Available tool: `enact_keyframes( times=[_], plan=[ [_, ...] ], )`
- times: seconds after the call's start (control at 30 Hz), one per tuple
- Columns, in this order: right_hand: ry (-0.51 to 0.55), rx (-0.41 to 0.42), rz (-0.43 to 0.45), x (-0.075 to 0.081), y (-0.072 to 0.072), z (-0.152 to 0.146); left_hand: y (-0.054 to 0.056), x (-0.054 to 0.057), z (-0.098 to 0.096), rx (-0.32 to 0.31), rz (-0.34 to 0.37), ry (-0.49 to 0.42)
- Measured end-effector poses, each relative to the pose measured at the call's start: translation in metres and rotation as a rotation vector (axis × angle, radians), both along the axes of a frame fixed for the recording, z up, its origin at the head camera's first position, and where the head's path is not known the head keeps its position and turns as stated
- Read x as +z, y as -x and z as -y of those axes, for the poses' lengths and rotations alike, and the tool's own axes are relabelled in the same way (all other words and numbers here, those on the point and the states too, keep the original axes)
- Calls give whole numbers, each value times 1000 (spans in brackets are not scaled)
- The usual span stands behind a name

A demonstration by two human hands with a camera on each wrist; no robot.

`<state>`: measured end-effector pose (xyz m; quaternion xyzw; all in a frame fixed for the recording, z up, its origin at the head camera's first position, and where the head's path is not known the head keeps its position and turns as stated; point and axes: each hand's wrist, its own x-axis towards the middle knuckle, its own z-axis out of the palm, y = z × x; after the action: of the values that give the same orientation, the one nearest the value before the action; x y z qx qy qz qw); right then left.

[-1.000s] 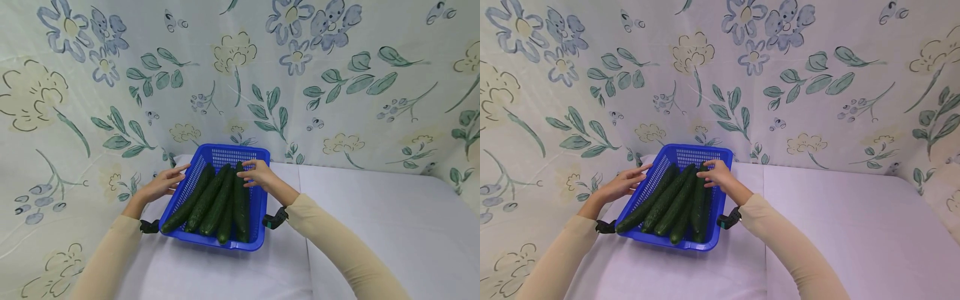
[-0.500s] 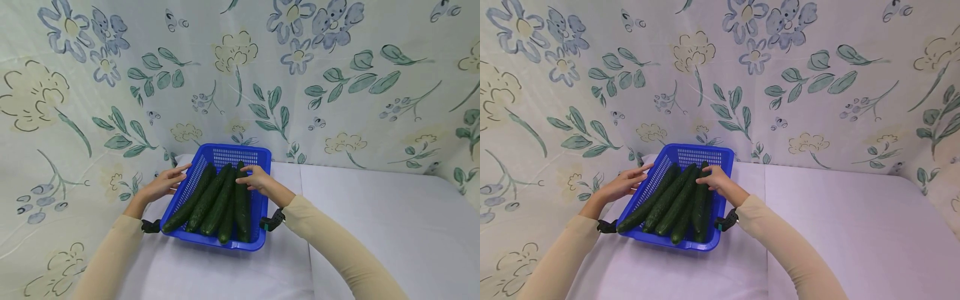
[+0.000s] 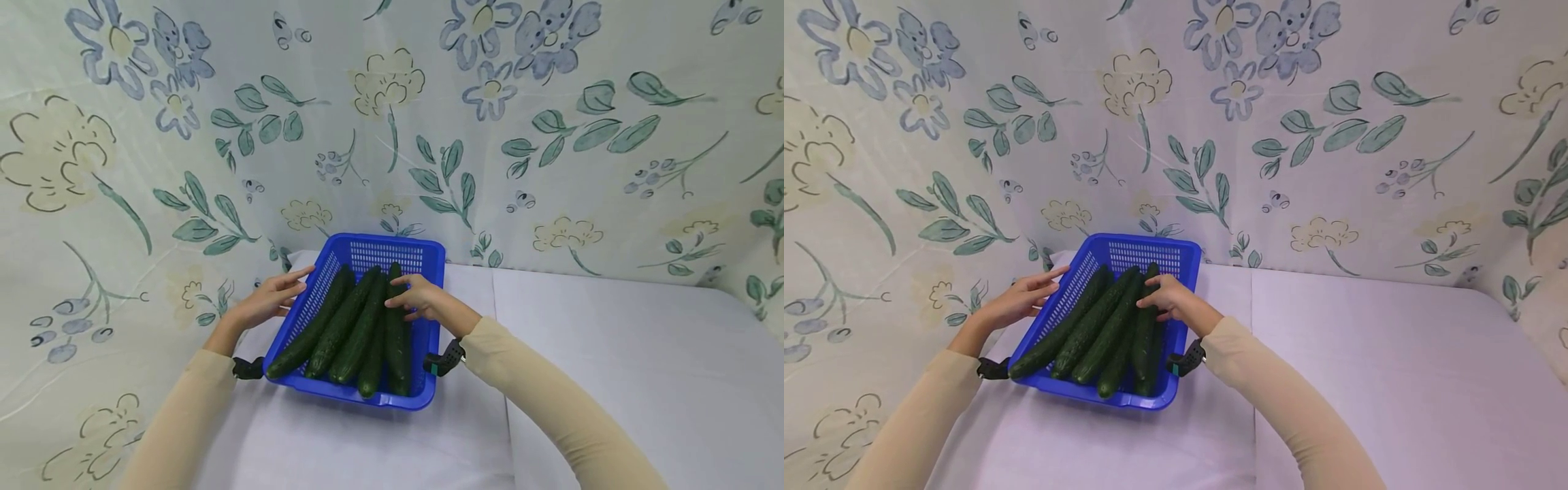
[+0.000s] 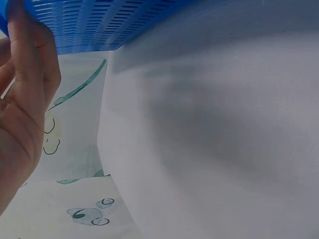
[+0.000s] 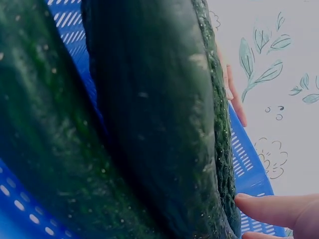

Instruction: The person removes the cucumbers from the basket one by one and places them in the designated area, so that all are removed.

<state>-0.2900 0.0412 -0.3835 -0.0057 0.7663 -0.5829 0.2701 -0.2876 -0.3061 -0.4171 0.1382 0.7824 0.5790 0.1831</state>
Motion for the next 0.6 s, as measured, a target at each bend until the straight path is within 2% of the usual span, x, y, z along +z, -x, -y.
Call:
enact_keyframes(
  times=[0.27, 0.6],
  plan=[
    [-33, 32, 16, 0, 0, 1, 0, 0, 0, 3, -7, 6],
    [-88, 66, -17, -1, 0, 3, 0, 0, 0, 4, -2, 2]
  ],
)
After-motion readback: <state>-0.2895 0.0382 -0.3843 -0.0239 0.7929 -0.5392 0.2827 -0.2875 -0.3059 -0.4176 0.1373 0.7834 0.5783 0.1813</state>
